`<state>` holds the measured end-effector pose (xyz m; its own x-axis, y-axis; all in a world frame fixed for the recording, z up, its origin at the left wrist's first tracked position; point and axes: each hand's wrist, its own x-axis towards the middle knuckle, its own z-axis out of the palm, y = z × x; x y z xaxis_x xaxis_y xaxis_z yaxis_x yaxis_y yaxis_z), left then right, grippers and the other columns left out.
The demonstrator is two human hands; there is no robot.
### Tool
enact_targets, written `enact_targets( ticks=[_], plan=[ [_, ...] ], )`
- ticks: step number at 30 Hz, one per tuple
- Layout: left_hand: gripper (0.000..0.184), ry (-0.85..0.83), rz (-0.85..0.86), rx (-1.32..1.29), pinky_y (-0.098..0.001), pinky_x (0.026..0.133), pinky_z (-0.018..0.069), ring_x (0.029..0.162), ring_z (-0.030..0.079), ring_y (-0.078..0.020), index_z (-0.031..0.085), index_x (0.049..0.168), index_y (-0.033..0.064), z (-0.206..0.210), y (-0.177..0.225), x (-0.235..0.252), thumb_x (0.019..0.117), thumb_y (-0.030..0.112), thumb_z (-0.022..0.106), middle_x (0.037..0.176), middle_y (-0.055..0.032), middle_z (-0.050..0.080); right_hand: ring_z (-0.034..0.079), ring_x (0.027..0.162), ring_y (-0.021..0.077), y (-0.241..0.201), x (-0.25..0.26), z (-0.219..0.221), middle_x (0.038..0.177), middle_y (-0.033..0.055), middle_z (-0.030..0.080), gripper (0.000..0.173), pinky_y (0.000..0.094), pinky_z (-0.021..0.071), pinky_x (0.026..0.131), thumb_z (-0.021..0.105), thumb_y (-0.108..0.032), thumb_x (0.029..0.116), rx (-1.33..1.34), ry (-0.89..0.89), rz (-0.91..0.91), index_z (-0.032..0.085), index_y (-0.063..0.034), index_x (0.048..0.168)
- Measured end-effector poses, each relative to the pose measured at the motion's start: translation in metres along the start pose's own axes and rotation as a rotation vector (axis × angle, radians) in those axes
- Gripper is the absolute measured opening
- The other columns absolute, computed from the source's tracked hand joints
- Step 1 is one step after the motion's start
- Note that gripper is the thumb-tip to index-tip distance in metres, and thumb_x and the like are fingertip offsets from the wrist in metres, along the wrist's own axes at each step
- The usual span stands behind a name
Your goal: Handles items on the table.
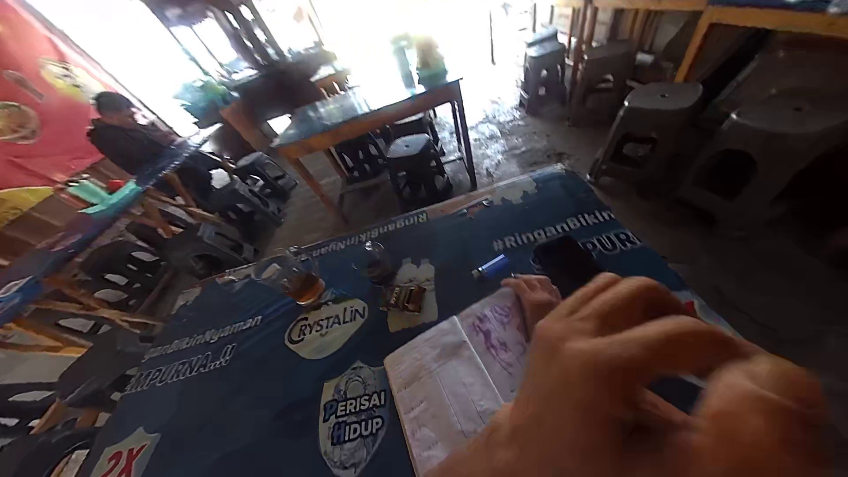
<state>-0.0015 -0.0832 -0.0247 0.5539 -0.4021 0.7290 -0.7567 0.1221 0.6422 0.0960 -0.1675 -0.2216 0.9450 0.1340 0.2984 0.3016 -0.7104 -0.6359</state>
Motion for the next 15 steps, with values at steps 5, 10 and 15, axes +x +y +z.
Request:
enact_targets(
  ticks=[5, 10, 15],
  plan=[
    [0.020, -0.498, 0.050, 0.141, -0.0370, 0.077, 0.0518, 0.086, 0.067, -0.0234, 0.076, 0.087, 0.0042, 0.050, -0.005, -0.013, 0.0960, 0.019, 0.065, 0.088, -0.0110, 0.071, 0.053, 0.134, 0.0429, -0.005, 0.000, -0.007, 0.138, 0.0232, 0.061, 0.048, 0.0578, 0.0435, 0.105, 0.055, 0.006, 0.0926, -0.093, -0.064, -0.022, 0.063, -0.0069, 0.138],
    [0.028, -0.968, -0.054, 0.013, -0.0441, 0.070, 0.0542, 0.081, 0.071, -0.0265, 0.074, 0.090, 0.0049, 0.074, -0.024, -0.030, 0.0962, 0.031, 0.067, 0.085, -0.0117, 0.072, 0.056, 0.129, 0.0407, -0.001, 0.003, -0.006, 0.132, 0.0197, 0.066, 0.047, 0.0560, 0.0450, 0.104, 0.052, 0.005, 0.0943, -0.122, -0.076, -0.070, 0.066, -0.0118, 0.136],
    [0.031, -1.402, -0.416, -0.107, -0.0464, 0.073, 0.0520, 0.082, 0.069, -0.0294, 0.073, 0.095, -0.0028, 0.079, -0.047, -0.042, 0.0923, 0.028, 0.075, 0.084, -0.0166, 0.070, 0.062, 0.124, 0.0370, 0.004, 0.007, -0.011, 0.126, 0.0162, 0.070, 0.035, 0.0525, 0.0509, 0.099, 0.052, 0.002, 0.0968, -0.068, 0.069, -0.090, 0.073, -0.0083, 0.124]
  ],
)
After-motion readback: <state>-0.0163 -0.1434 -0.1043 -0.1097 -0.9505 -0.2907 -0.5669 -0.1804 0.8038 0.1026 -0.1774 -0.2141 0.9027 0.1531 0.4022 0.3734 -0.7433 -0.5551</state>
